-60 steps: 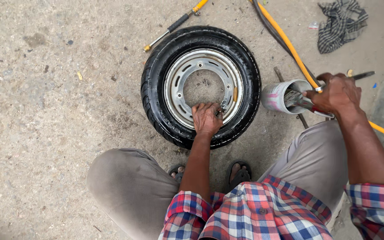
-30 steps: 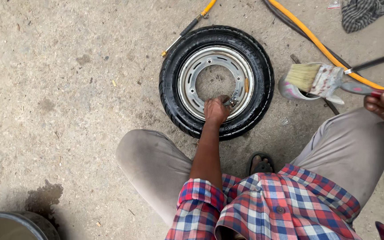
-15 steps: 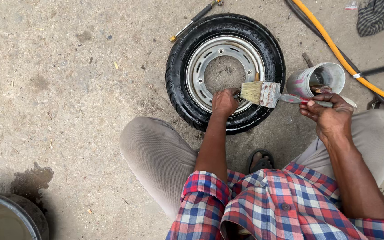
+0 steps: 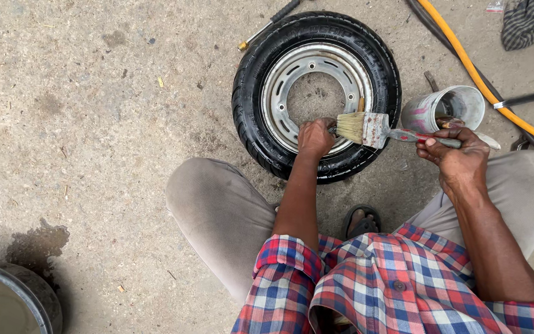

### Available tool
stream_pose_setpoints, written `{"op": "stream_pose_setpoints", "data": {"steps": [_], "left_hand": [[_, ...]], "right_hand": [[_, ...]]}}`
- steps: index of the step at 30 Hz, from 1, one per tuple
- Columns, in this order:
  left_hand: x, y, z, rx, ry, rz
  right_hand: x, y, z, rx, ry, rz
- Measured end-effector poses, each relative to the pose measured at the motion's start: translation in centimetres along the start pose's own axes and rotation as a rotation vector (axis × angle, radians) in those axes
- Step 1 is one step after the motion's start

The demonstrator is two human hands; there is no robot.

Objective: The person washes a tire and rim with water, then applies a sealant to the rim using a brush. They use a screwdriver to work on the valve stem and finally inflate the tire using an air hose.

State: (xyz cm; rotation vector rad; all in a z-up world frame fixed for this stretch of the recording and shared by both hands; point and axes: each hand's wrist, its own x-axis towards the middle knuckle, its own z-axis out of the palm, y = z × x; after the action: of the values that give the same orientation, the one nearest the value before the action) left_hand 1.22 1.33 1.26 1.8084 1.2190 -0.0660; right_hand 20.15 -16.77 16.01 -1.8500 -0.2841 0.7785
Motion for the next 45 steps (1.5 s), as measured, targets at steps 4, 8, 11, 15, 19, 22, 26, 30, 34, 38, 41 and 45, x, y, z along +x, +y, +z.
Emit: {"op": "stream_pose_setpoints", "data": {"steps": [4,8,11,15,19,22,26,30,34,38,41,45], "left_hand": [[0.5,-0.3,0.4,0.016,-0.002,0.004],[0.5,-0.1,0.2,0.020,-0.015,0.002],[0.2,0.1,-0.1,0.017,-0.030,-0.010],[0.7,0.3,0.2,0.026,-0.076,-0.039],[0.9,0.0,0.5,0.041,-0.070,-0.022],[1.0,-0.3,0.6,0.024,-0.059,-0.015],[1.1,-0.1,0.7,-0.002,-0.047,-0.019],[1.0,-0.1,0.6,0.008,-0.028,-0.009],[0.8,-0.3,0.1,-0.009,0.002,0.006],[0.6,0.0,-0.1,-0.010,-0.037,-0.003],[0.6,0.0,-0.4,-0.014,-0.011,-0.022],[0.5,0.5,-0.6,0.019,-0.035,0.010]], "right_hand": [[0.1,0.5,-0.1,0.027,-0.022,-0.042],[0.2,0.9,0.0,0.015,-0.033,-0.070],[0.1,0.9,0.2,-0.044,-0.063,-0.114],[-0.4,0.4,0.4,-0.030,-0.040,-0.109],[-1.3,-0.1,0.7,-0.146,-0.054,-0.157],[-1.4,-0.4,0.9,-0.132,-0.066,-0.147],[-1.4,-0.1,0.8,-0.190,-0.073,-0.188],[-1.8,0.2,0.8,-0.274,-0.081,-0.221],[-1.9,0.1,0.8,-0.297,-0.054,-0.245],[-2.3,0.3,1.0,-0.311,-0.052,-0.238],[-2.0,0.0,1.4,-0.306,-0.067,-0.265],[-2.6,-0.4,1.1,-0.365,-0.036,-0.253]]}}
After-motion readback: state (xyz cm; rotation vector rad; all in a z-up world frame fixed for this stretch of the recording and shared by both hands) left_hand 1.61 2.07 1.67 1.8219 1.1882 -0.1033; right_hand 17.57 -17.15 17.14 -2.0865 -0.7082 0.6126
